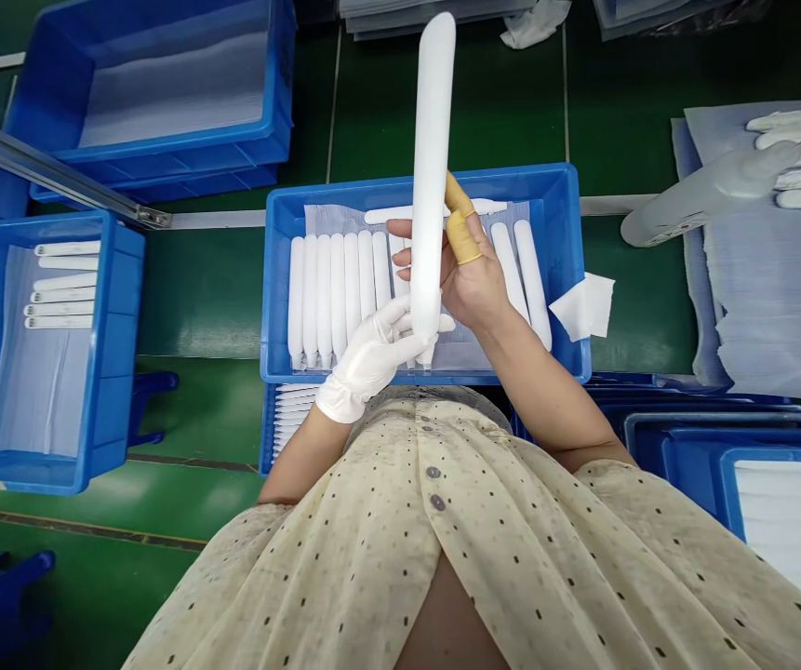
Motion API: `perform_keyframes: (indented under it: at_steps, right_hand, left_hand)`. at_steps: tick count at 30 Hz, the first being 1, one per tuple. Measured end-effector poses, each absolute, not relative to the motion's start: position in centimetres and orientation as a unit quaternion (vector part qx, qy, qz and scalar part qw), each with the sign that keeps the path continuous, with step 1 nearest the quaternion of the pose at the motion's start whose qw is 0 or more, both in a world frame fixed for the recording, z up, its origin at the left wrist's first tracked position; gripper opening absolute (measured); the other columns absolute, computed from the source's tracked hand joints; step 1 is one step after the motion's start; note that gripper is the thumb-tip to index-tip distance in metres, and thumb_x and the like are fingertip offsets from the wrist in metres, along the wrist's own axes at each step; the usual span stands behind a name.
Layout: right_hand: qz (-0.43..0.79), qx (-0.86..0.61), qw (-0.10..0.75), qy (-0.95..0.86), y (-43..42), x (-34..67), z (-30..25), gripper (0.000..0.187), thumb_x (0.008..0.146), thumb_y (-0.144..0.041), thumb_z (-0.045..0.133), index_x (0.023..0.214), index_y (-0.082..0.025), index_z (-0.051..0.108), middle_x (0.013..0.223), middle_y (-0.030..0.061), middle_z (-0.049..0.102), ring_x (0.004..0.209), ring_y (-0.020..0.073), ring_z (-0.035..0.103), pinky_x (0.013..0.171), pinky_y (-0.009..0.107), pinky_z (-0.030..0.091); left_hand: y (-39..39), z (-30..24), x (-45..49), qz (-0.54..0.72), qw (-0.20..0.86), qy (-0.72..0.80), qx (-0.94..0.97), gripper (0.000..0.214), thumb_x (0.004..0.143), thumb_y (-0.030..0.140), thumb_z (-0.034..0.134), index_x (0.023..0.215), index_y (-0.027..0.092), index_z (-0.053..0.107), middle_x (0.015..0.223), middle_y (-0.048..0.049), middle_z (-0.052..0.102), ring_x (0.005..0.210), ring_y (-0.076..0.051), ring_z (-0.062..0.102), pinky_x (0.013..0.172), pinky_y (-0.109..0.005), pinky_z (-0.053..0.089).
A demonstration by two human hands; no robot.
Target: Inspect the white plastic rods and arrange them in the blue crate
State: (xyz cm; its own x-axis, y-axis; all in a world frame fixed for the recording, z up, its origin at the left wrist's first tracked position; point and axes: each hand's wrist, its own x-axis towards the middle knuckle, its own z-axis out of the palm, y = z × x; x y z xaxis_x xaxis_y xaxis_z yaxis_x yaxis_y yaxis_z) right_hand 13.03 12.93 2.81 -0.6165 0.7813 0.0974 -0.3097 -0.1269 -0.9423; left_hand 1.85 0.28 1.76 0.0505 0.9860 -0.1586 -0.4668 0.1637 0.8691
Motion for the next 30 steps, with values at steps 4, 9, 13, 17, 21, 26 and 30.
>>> perform_keyframes:
  at_steps: [4, 9, 13, 17, 21, 26, 30]
  right_hand:
    - [0.714, -0.224, 0.394, -0.534, 13.0, 12.9, 3.0, 0.076, 0.096, -0.073, 0.061, 0.161, -0.044, 0.036, 0.135, -0.0013, 0.070, 0.104, 0.0156, 0.074, 0.083, 0.028, 0.067]
    - [0.708, -0.244, 0.405, -0.524, 13.1, 12.9, 3.2, 0.067, 0.094, -0.068, 0.068, 0.154, -0.046, 0.047, 0.133, -0.0015, 0.068, 0.101, 0.0165, 0.073, 0.082, 0.030, 0.068]
    - [0.687, -0.246, 0.400, -0.555, 13.0, 13.4, 2.8, 0.065, 0.092, -0.063, 0.072, 0.150, -0.042, 0.052, 0.134, 0.0015, 0.066, 0.101, 0.0181, 0.072, 0.081, 0.032, 0.067]
    - [0.679, -0.201, 0.410, -0.575, 12.4, 14.3, 1.5, 0.053, 0.089, -0.053, 0.078, 0.137, -0.036, 0.061, 0.125, 0.0029, 0.067, 0.090, 0.0155, 0.070, 0.077, 0.032, 0.065]
    - [0.701, -0.138, 0.394, -0.578, 11.4, 15.4, 0.2, 0.040, 0.094, -0.041, 0.075, 0.131, -0.034, 0.062, 0.114, 0.0021, 0.067, 0.078, 0.0116, 0.066, 0.068, 0.028, 0.061]
    - [0.605, -0.167, 0.379, -0.680, 10.1, 16.9, 0.0, 0.034, 0.099, -0.043, 0.068, 0.130, -0.031, 0.065, 0.113, 0.0062, 0.065, 0.085, 0.0166, 0.067, 0.073, 0.035, 0.062]
    - [0.356, -0.233, 0.444, -0.789, 9.5, 17.8, 1.1, 0.037, 0.102, -0.025, 0.059, 0.136, -0.035, 0.068, 0.113, 0.0075, 0.063, 0.103, 0.0221, 0.068, 0.090, 0.044, 0.062]
  left_hand:
    - [0.1, 2.2, 1.7, 0.539, 0.707, 0.349, 0.297, 0.059, 0.082, 0.040, 0.090, 0.134, 0.020, 0.071, 0.100, -0.0063, 0.073, 0.073, -0.012, 0.061, 0.067, -0.025, 0.051]
    - [0.2, 1.3, 1.4, 0.527, 0.726, 0.310, 0.314, 0.055, 0.091, 0.036, 0.083, 0.143, 0.026, 0.069, 0.112, -0.0071, 0.071, 0.081, -0.012, 0.063, 0.074, -0.024, 0.052]
    - [1.0, -0.8, 1.0, 0.518, 0.694, 0.363, 0.344, 0.063, 0.087, 0.039, 0.085, 0.144, 0.021, 0.066, 0.129, -0.0132, 0.071, 0.106, -0.022, 0.069, 0.088, -0.032, 0.055]
    - [3.2, -1.0, -0.5, 0.569, 0.592, 0.421, 0.385, 0.064, 0.090, 0.056, 0.078, 0.143, 0.021, 0.067, 0.141, -0.0137, 0.068, 0.125, -0.030, 0.067, 0.110, -0.044, 0.052]
    - [5.3, 2.8, -2.2, 0.610, 0.461, 0.424, 0.485, 0.063, 0.097, 0.062, 0.069, 0.148, 0.025, 0.065, 0.143, -0.0121, 0.067, 0.121, -0.030, 0.069, 0.104, -0.042, 0.055]
    - [6.7, 6.7, -3.0, 0.613, 0.416, 0.407, 0.534, 0.057, 0.095, 0.056, 0.075, 0.144, 0.026, 0.070, 0.130, -0.0111, 0.074, 0.097, -0.023, 0.071, 0.080, -0.032, 0.057]
    - [6.8, 6.8, -2.8, 0.621, 0.440, 0.390, 0.518, 0.046, 0.105, 0.056, 0.060, 0.141, 0.030, 0.073, 0.123, -0.0093, 0.077, 0.071, -0.012, 0.058, 0.066, -0.026, 0.051]
